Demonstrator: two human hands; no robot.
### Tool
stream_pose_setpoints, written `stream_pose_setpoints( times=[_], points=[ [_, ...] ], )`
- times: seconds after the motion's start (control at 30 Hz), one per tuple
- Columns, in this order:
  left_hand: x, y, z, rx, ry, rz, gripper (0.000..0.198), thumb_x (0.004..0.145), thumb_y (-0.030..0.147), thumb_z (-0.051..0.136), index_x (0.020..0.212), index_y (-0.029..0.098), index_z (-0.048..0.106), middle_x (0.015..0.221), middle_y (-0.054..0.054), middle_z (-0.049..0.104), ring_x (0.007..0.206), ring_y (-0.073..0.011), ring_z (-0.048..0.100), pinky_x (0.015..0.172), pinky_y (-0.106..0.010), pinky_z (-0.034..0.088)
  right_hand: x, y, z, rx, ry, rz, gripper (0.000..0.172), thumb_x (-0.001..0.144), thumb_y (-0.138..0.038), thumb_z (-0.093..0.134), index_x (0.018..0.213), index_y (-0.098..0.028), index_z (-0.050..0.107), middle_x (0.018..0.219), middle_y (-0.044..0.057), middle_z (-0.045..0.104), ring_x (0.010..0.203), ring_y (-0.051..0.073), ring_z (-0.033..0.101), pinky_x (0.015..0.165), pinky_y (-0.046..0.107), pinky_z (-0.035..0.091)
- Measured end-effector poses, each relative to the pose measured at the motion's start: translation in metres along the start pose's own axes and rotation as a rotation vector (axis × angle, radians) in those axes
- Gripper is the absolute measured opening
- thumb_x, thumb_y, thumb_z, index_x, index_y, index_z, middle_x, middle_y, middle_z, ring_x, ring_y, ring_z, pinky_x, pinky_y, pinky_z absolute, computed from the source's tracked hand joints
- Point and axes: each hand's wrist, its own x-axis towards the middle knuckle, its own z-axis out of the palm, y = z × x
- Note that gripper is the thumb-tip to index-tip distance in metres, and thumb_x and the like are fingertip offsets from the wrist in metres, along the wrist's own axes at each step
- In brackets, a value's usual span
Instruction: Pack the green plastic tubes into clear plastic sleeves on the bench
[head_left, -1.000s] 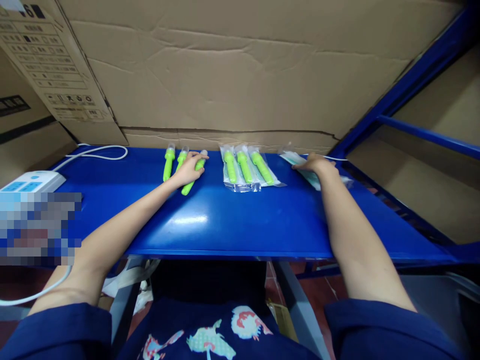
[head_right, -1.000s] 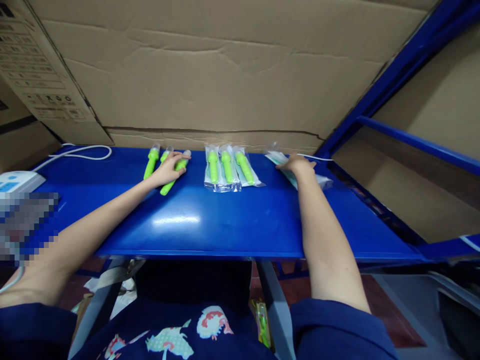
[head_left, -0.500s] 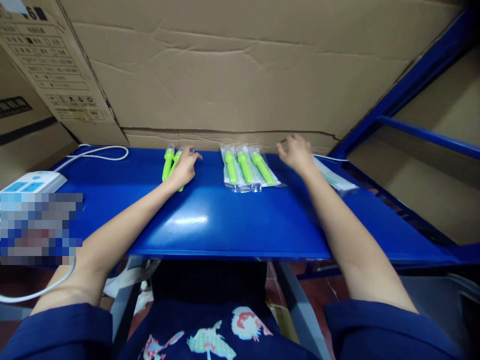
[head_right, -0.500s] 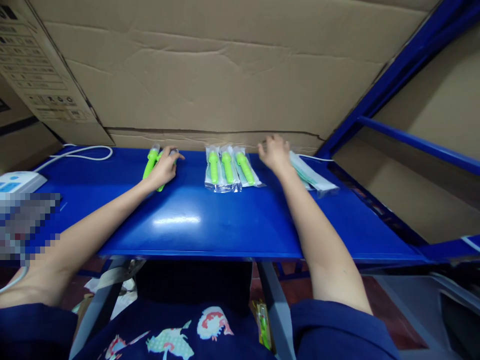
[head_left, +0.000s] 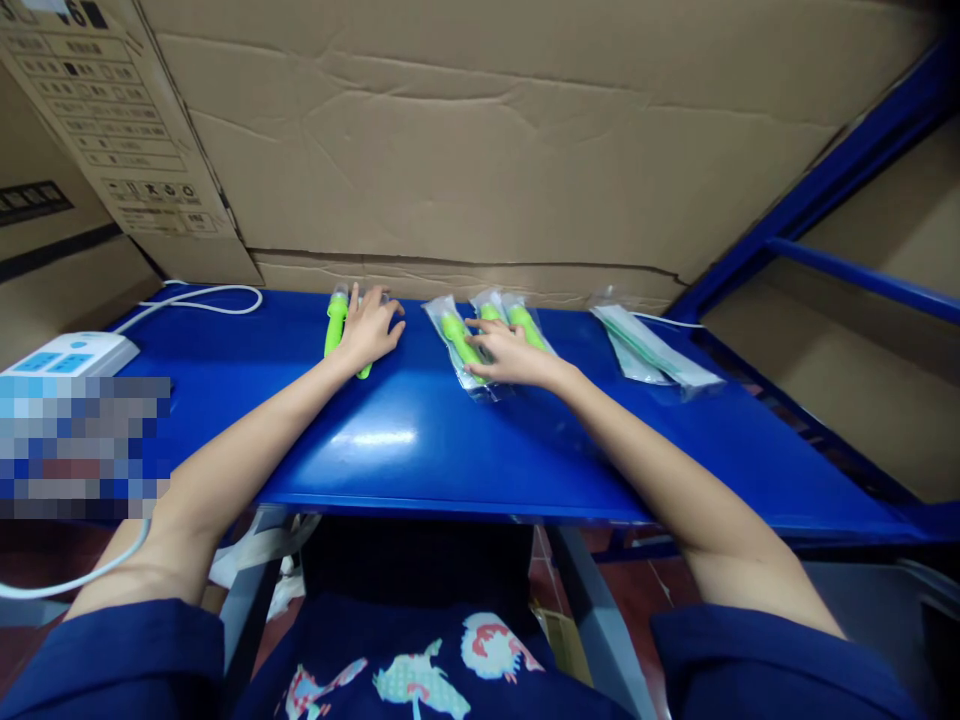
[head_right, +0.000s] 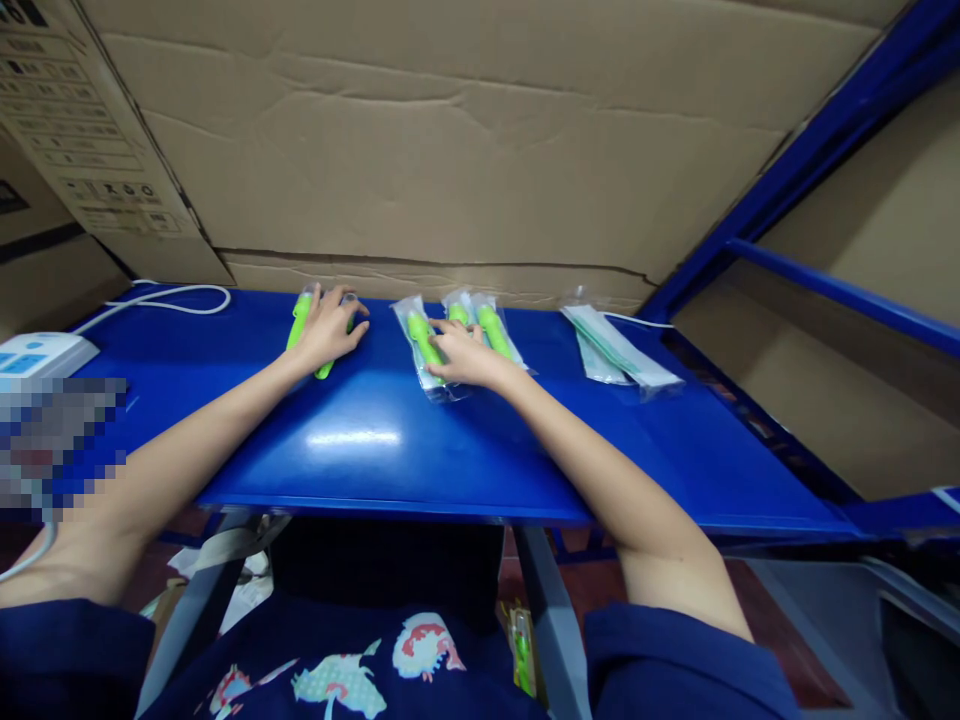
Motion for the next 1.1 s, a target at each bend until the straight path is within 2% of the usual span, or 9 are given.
stream_pose_setpoints(
  times=[0.1, 0.2, 0.33, 0.43, 0.63, 0.77, 0.9, 1.0, 1.1],
  points=[
    [-0.001, 0.002, 0.000, -0.032, -0.006, 0.006, 0.019, 0.085, 0.033, 0.070, 0.100, 0.021, 0.068, 0.141, -0.015, 0.055, 0.142, -0.0388, 0.044, 0.125, -0.066, 0.004, -0.007, 0.000, -0.013, 0.072, -0.057, -0.041, 0.051, 0.078, -0.034, 0.071, 0.126, -0.019, 0.061, 0.161, 0.018, 0.039, 0.148, 0.041, 0.034, 0.115, 0.063, 0.028],
    [-0.001, 0.002, 0.000, -0.037, -0.017, 0.028, 0.018, 0.083, 0.034, 0.074, 0.095, 0.022, 0.068, 0.140, -0.014, 0.057, 0.142, -0.0381, 0.044, 0.125, -0.067, 0.005, -0.011, -0.001, -0.021, 0.129, -0.118, -0.073, 0.048, 0.072, -0.032, 0.074, 0.116, -0.021, 0.059, 0.149, 0.016, 0.052, 0.139, 0.039, 0.045, 0.109, 0.056, 0.035],
    [-0.001, 0.004, -0.005, -0.091, -0.026, 0.051, 0.006, 0.089, 0.026, 0.064, 0.088, 0.022, 0.068, 0.141, -0.012, 0.056, 0.142, -0.0363, 0.044, 0.126, -0.066, 0.006, -0.010, -0.005, -0.020, 0.184, -0.111, -0.014, 0.040, 0.079, -0.049, 0.073, 0.103, -0.021, 0.056, 0.124, 0.013, 0.066, 0.122, 0.035, 0.058, 0.107, 0.052, 0.034],
    [0.001, 0.004, -0.009, -0.098, 0.011, 0.020, 0.010, 0.090, 0.023, 0.058, 0.089, 0.021, 0.067, 0.141, -0.013, 0.056, 0.140, -0.0371, 0.046, 0.125, -0.068, 0.003, -0.007, -0.008, -0.014, 0.200, -0.061, 0.032, 0.047, 0.082, -0.054, 0.072, 0.110, -0.021, 0.054, 0.111, 0.011, 0.070, 0.112, 0.034, 0.064, 0.106, 0.050, 0.032],
    [0.002, -0.001, -0.008, -0.071, 0.129, -0.034, 0.011, 0.085, 0.020, 0.058, 0.092, 0.021, 0.067, 0.137, -0.013, 0.059, 0.137, -0.0390, 0.046, 0.126, -0.067, -0.005, -0.002, -0.002, -0.004, 0.198, -0.084, -0.021, 0.054, 0.085, -0.046, 0.071, 0.129, -0.022, 0.050, 0.099, 0.007, 0.073, 0.098, 0.031, 0.068, 0.104, 0.052, 0.036],
    [0.002, 0.000, -0.007, -0.070, 0.131, -0.030, 0.011, 0.085, 0.019, 0.056, 0.090, 0.019, 0.066, 0.140, -0.017, 0.057, 0.137, -0.0410, 0.045, 0.125, -0.066, -0.009, -0.001, 0.002, -0.007, 0.131, -0.129, -0.018, 0.043, 0.086, -0.047, 0.070, 0.120, -0.024, 0.058, 0.096, 0.007, 0.073, 0.095, 0.032, 0.067, 0.099, 0.051, 0.042],
    [0.003, -0.003, -0.011, -0.060, 0.155, -0.072, 0.009, 0.085, 0.019, 0.056, 0.087, 0.017, 0.064, 0.139, -0.018, 0.057, 0.136, -0.0404, 0.047, 0.125, -0.063, -0.012, -0.005, 0.001, -0.016, 0.157, -0.186, -0.019, 0.039, 0.085, -0.046, 0.069, 0.112, -0.019, 0.061, 0.095, 0.010, 0.071, 0.090, 0.030, 0.066, 0.084, 0.043, 0.048],
    [0.005, -0.007, -0.014, -0.014, 0.162, -0.085, 0.007, 0.085, 0.021, 0.058, 0.089, 0.018, 0.063, 0.134, -0.016, 0.060, 0.134, -0.0388, 0.050, 0.126, -0.061, -0.009, -0.007, 0.000, -0.023, 0.209, -0.169, -0.052, 0.035, 0.086, -0.044, 0.067, 0.109, -0.019, 0.061, 0.099, 0.010, 0.070, 0.089, 0.028, 0.065, 0.078, 0.040, 0.048],
    [0.006, -0.007, -0.016, -0.053, 0.129, -0.020, 0.025, 0.085, 0.020, 0.059, 0.110, 0.018, 0.061, 0.143, -0.018, 0.053, 0.139, -0.0379, 0.045, 0.127, -0.060, 0.010, -0.008, 0.000, -0.027, 0.218, -0.129, -0.046, 0.033, 0.086, -0.042, 0.066, 0.107, -0.018, 0.062, 0.103, 0.011, 0.070, 0.091, 0.028, 0.064, 0.078, 0.039, 0.047]
  ],
)
